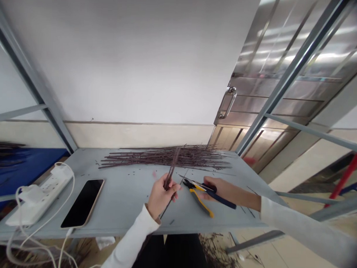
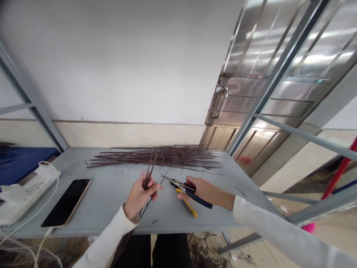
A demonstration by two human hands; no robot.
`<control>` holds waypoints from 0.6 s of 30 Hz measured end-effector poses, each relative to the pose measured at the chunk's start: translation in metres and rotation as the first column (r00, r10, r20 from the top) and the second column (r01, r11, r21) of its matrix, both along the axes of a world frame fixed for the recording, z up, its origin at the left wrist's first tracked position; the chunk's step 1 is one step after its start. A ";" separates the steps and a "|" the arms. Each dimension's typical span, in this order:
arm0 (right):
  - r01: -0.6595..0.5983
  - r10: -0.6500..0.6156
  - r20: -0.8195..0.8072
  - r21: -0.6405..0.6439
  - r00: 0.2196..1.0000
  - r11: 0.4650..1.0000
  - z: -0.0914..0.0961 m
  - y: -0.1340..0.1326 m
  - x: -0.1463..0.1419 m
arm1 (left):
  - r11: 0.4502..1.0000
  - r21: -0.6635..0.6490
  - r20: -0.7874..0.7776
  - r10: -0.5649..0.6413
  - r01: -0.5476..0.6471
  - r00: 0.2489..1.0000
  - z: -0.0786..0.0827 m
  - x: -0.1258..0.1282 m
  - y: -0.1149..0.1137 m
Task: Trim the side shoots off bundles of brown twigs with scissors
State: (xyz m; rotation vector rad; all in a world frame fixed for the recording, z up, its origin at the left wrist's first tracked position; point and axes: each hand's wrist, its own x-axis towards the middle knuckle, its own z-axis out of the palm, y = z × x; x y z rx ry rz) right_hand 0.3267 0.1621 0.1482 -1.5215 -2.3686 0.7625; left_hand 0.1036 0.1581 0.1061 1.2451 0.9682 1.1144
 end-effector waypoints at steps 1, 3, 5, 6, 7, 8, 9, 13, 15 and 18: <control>-0.031 0.031 -0.006 0.024 0.999 0.999 -0.002 0.000 -0.001 | 0.994 -0.053 0.065 -0.089 0.093 0.994 0.003 -0.004 0.003; -0.090 0.090 -0.045 0.009 0.995 0.996 -0.006 0.001 -0.004 | 0.950 -0.129 0.135 -0.267 0.284 0.954 0.009 -0.011 0.007; -0.106 0.107 -0.076 0.016 0.991 0.994 -0.010 0.002 -0.007 | 0.888 -0.184 0.185 -0.390 0.422 0.902 0.013 -0.017 0.009; -0.106 0.107 -0.080 0.014 0.991 0.994 -0.011 0.002 -0.009 | 0.861 -0.201 0.212 -0.427 0.467 0.879 0.014 -0.019 0.010; -0.101 0.102 -0.083 0.008 0.991 0.995 -0.012 0.003 -0.011 | 0.840 -0.213 0.240 -0.450 0.499 0.860 0.014 -0.021 0.011; -0.091 0.091 -0.089 0.005 0.992 0.996 -0.012 0.002 -0.013 | 0.825 -0.218 0.264 -0.465 0.522 0.845 0.014 -0.022 0.012; -0.079 0.079 -0.101 0.004 0.992 0.997 -0.012 0.002 -0.015 | 0.814 -0.220 0.282 -0.474 0.537 0.834 0.013 -0.023 0.013; -0.052 0.051 -0.201 -0.002 0.978 0.999 -0.018 -0.002 -0.020 | 0.795 -0.217 0.302 -0.497 0.567 0.813 0.007 -0.025 0.017; -0.054 0.045 -0.273 -0.023 0.961 0.998 -0.025 -0.003 -0.020 | 0.809 -0.206 0.298 -0.484 0.551 0.823 0.007 -0.027 0.017; -0.020 0.002 -0.340 -0.049 0.941 0.999 -0.037 -0.002 -0.020 | 0.865 -0.175 0.269 -0.417 0.470 0.868 0.011 -0.028 0.016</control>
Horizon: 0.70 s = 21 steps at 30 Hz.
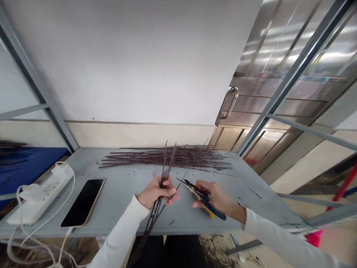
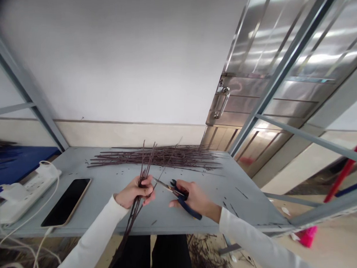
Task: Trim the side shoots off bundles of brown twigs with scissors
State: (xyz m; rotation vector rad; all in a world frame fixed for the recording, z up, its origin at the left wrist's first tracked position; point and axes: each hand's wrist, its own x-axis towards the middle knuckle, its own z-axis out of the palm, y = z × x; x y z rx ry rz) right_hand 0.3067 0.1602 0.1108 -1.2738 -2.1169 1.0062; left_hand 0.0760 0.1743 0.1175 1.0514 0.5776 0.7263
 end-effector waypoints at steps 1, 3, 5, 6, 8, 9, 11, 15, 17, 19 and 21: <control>0.018 -0.018 -0.007 -0.010 1.000 1.000 -0.002 0.000 0.000 | 0.997 0.038 -0.020 0.070 -0.070 0.997 0.002 0.001 -0.001; 0.049 -0.049 -0.001 -0.052 0.999 0.997 -0.002 -0.001 -0.001 | 0.951 0.161 -0.087 0.282 -0.266 0.955 0.006 0.004 -0.006; 0.055 -0.054 0.014 -0.145 0.998 0.988 0.004 -0.005 -0.002 | 0.832 0.345 -0.182 0.513 -0.434 0.839 0.006 0.012 -0.013; 0.048 -0.047 0.011 -0.187 0.999 0.981 0.008 -0.007 -0.003 | 0.768 0.441 -0.234 0.599 -0.465 0.766 0.005 0.018 -0.018; 0.023 -0.027 -0.009 -0.255 1.000 0.967 0.016 -0.010 -0.005 | 0.674 0.614 -0.334 0.693 -0.410 0.639 -0.003 0.029 -0.026; 0.013 -0.018 -0.016 -0.276 1.000 0.961 0.019 -0.011 -0.005 | 0.640 0.677 -0.367 0.721 -0.364 0.588 -0.008 0.034 -0.030; 0.009 -0.008 0.004 -0.304 1.000 0.953 0.024 -0.011 -0.005 | 0.564 0.775 -0.386 0.780 -0.285 0.492 -0.020 0.040 -0.037; 0.086 -0.041 0.188 -0.238 0.981 0.967 0.033 -0.007 -0.004 | 0.405 0.903 -0.334 0.871 -0.143 0.359 -0.038 0.041 -0.041; 0.129 -0.074 0.276 -0.186 0.958 0.974 0.038 -0.006 -0.003 | 0.346 0.933 -0.296 0.894 -0.098 0.336 -0.041 0.039 -0.039; 0.143 -0.088 0.309 -0.163 0.947 0.976 0.042 -0.005 -0.001 | 0.303 0.950 -0.264 0.905 -0.072 0.335 -0.041 0.037 -0.038; 0.135 -0.082 0.316 -0.148 0.945 0.980 0.043 -0.005 0.001 | 0.272 0.961 -0.239 0.908 -0.051 0.344 -0.040 0.037 -0.037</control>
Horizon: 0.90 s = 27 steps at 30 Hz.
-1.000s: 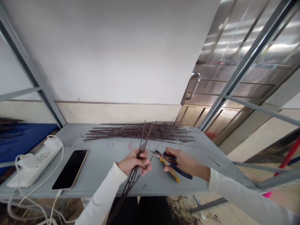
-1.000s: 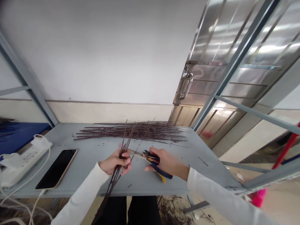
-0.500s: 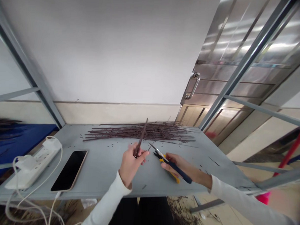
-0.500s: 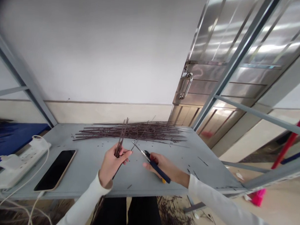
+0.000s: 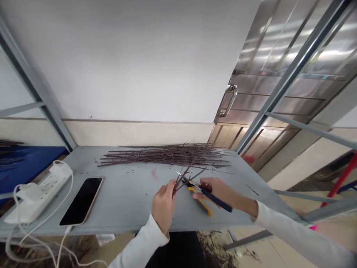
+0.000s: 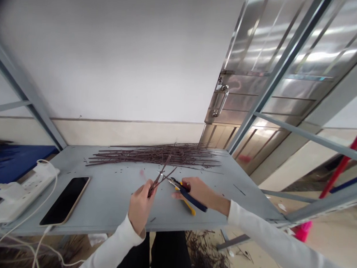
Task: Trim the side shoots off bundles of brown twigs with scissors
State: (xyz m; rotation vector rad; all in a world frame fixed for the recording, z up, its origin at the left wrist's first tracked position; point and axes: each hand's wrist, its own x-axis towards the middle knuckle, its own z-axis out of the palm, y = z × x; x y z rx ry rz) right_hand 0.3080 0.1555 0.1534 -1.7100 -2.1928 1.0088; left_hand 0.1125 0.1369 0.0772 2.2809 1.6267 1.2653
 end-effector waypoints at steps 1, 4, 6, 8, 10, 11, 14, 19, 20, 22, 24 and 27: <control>-0.011 0.011 0.004 -0.001 1.000 1.000 -0.001 0.000 0.001 | 1.000 0.013 -0.010 -0.009 0.009 1.000 0.000 0.000 0.000; -0.072 0.072 -0.009 -0.001 0.997 0.997 -0.005 -0.001 0.006 | 0.998 0.025 -0.039 -0.055 0.056 0.998 -0.001 0.003 -0.005; -0.119 0.120 -0.044 0.032 0.992 0.992 -0.009 -0.002 0.009 | 0.993 0.016 -0.053 -0.114 0.115 0.992 -0.003 0.006 -0.009; -0.140 0.144 -0.056 0.068 0.988 0.988 -0.013 0.000 0.010 | 0.987 -0.015 -0.045 -0.159 0.159 0.986 -0.005 0.007 -0.012; -0.123 0.124 -0.005 0.073 0.992 0.990 -0.017 0.001 0.010 | 0.985 -0.064 0.014 -0.158 0.159 0.987 -0.005 0.008 -0.013; -0.104 0.101 0.037 0.080 0.994 0.991 -0.018 0.002 0.010 | 0.984 -0.098 0.065 -0.145 0.151 0.987 -0.004 0.007 -0.011; -0.054 0.038 0.126 0.120 0.991 0.991 -0.020 0.002 0.010 | 0.956 -0.243 0.314 -0.084 0.165 0.946 0.003 0.002 -0.002; -0.077 0.069 0.078 0.117 0.995 0.990 -0.035 0.000 0.037 | 0.802 -0.358 0.798 -0.003 0.478 0.603 0.022 -0.016 0.020; -0.069 0.060 0.080 0.115 0.995 0.991 -0.041 0.001 0.049 | 0.784 -0.353 0.830 0.010 0.511 0.558 0.025 -0.019 0.024; 0.001 -0.023 0.131 0.162 0.991 0.987 -0.054 0.008 0.076 | 0.750 -0.348 0.855 0.008 0.563 0.518 0.028 -0.024 0.027; 0.120 -0.181 0.219 0.265 0.959 0.957 -0.068 0.017 0.106 | 0.721 -0.341 0.863 -0.016 0.603 0.506 0.029 -0.025 0.028; 0.228 -0.329 0.267 0.348 0.906 0.910 -0.087 0.033 0.147 | 0.703 -0.334 0.863 -0.040 0.627 0.504 0.027 -0.023 0.027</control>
